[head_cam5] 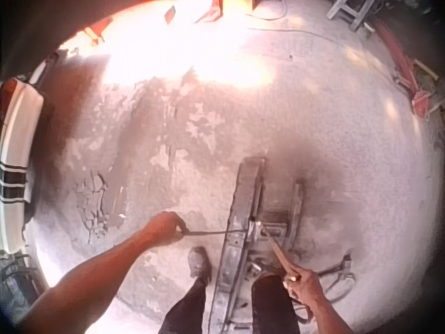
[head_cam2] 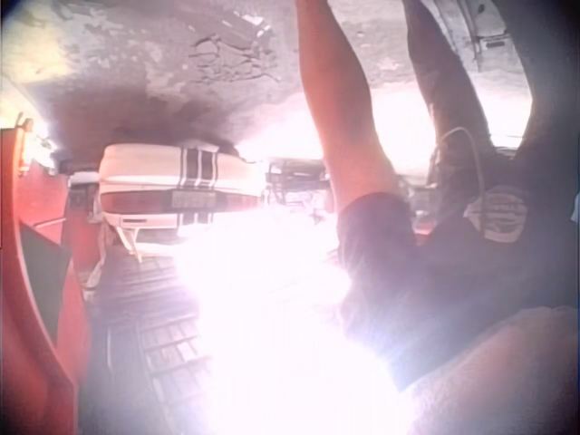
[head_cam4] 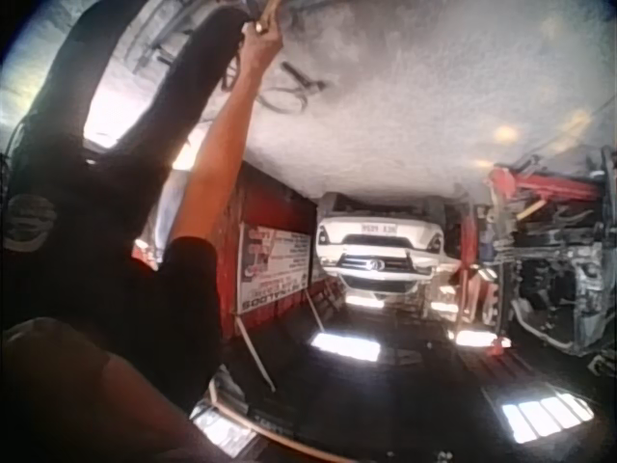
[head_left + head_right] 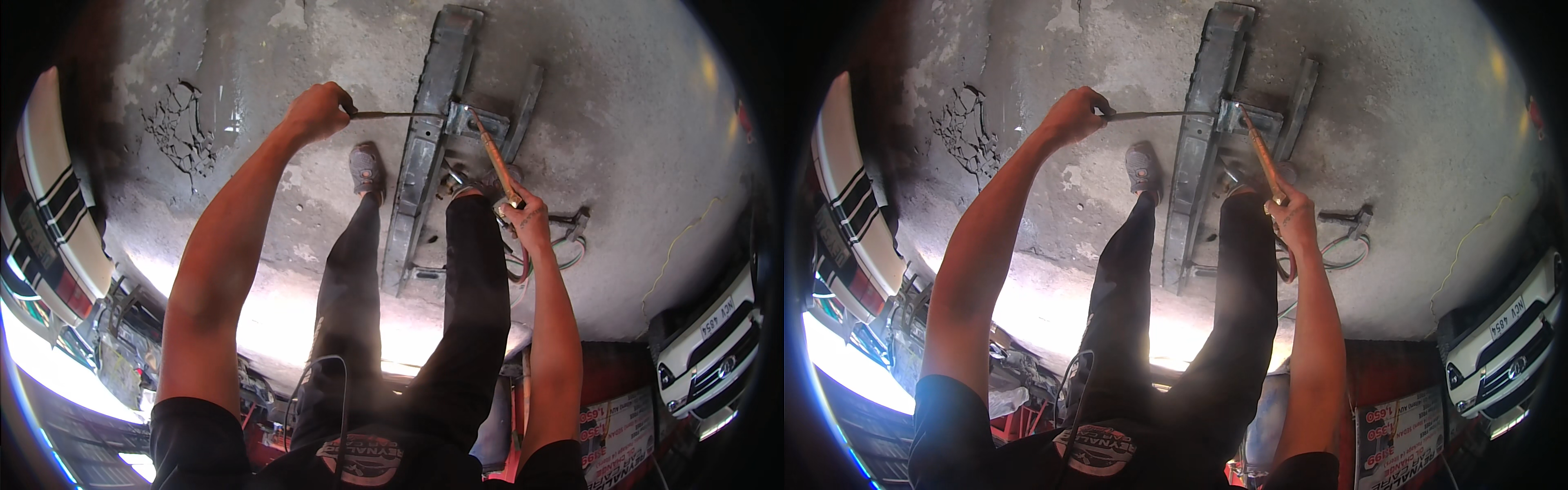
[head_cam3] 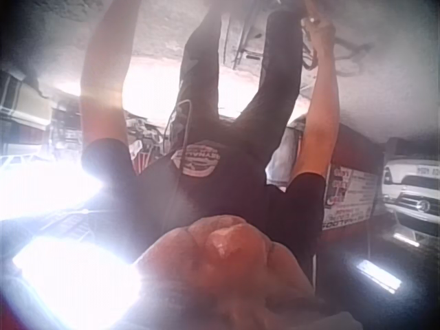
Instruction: The person uses a welding torch and filler rod to weld a metal frame lying on the workshop floor. They briefly adjust the gas regulator on a cylinder, then resume welding the same frame.
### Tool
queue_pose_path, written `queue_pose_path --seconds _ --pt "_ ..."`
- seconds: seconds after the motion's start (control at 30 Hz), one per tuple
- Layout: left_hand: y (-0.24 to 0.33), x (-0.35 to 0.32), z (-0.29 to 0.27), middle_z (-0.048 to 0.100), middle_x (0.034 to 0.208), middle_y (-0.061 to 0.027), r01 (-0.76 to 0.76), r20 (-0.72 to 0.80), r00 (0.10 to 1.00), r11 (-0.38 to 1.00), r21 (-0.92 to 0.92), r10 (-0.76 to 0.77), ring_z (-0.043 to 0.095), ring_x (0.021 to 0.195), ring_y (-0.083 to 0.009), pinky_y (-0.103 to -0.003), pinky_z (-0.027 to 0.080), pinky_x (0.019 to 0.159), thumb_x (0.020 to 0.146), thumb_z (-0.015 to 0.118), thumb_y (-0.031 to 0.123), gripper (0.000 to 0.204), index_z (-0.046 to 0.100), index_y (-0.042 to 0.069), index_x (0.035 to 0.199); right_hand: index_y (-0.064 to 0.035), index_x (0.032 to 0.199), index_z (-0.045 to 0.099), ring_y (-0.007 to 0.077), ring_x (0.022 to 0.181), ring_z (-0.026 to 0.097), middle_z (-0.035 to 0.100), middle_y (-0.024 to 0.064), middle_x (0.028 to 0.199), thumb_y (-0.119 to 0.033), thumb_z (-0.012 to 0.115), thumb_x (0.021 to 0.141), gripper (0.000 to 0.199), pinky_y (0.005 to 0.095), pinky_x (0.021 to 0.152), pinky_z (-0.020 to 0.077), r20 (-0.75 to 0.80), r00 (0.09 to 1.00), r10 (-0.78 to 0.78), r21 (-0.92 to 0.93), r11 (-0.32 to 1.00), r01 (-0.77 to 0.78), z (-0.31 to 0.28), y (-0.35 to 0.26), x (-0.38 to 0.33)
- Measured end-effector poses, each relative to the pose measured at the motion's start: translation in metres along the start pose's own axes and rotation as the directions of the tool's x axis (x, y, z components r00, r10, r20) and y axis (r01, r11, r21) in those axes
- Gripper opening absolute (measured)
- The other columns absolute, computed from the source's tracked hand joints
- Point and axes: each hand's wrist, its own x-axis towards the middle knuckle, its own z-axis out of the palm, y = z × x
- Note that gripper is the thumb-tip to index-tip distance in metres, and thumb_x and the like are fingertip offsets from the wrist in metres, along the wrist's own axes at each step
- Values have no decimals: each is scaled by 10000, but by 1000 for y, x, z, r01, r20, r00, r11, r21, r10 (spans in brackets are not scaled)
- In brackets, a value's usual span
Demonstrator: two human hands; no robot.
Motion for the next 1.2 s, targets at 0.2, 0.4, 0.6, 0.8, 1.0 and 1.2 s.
queue_pose_path --seconds 0.2,0.4,0.6,0.8,1.0,1.2 --pt "-3 2 1 752 1022 -180 19 9 1000 1000 -20 -19 717 937 -326 -414 546 826 789 711 90 289 821 107 1055 -123 1466 616 125 541 610 665 63 720 -48 735 873 609 319 538 497 12 1000 7 18 1000 -7 -2 0 -2" --pt "-11 4 4 760 840 -137 -29 -48 998 999 -14 28 734 785 -292 -396 567 763 783 646 79 311 831 162 1019 -118 1459 620 130 541 608 660 72 717 -43 742 867 609 331 548 498 1 1000 -8 -15 1000 8 -1 4 1" --pt "-18 7 5 764 867 -148 -59 -55 997 998 1 59 732 824 -316 -407 568 782 790 654 94 299 836 171 1014 -121 1461 620 129 549 608 655 71 712 -44 744 865 614 335 566 500 3 1000 -14 -12 1000 14 0 3 0" --pt "-21 9 5 767 895 -145 -54 -47 997 999 -1 54 732 854 -317 -409 568 796 790 652 91 299 836 171 1012 -138 1460 623 128 564 610 652 69 718 -48 738 867 611 332 580 506 -2 1000 -23 -44 999 23 2 9 0" --pt "-23 11 3 760 947 -156 -45 -28 999 999 -9 45 726 888 -319 -405 563 815 787 683 97 288 827 139 1033 -134 1458 624 131 565 612 655 79 721 -66 740 868 605 338 587 511 -13 1000 -3 -39 999 2 2 4 1" --pt "-20 11 1 755 989 -175 -45 -4 999 999 -14 45 722 916 -330 -408 559 831 789 718 100 286 819 108 1057 -126 1456 625 134 564 606 642 80 707 -65 747 862 609 338 590 508 -17 999 -29 -48 998 28 0 8 3"
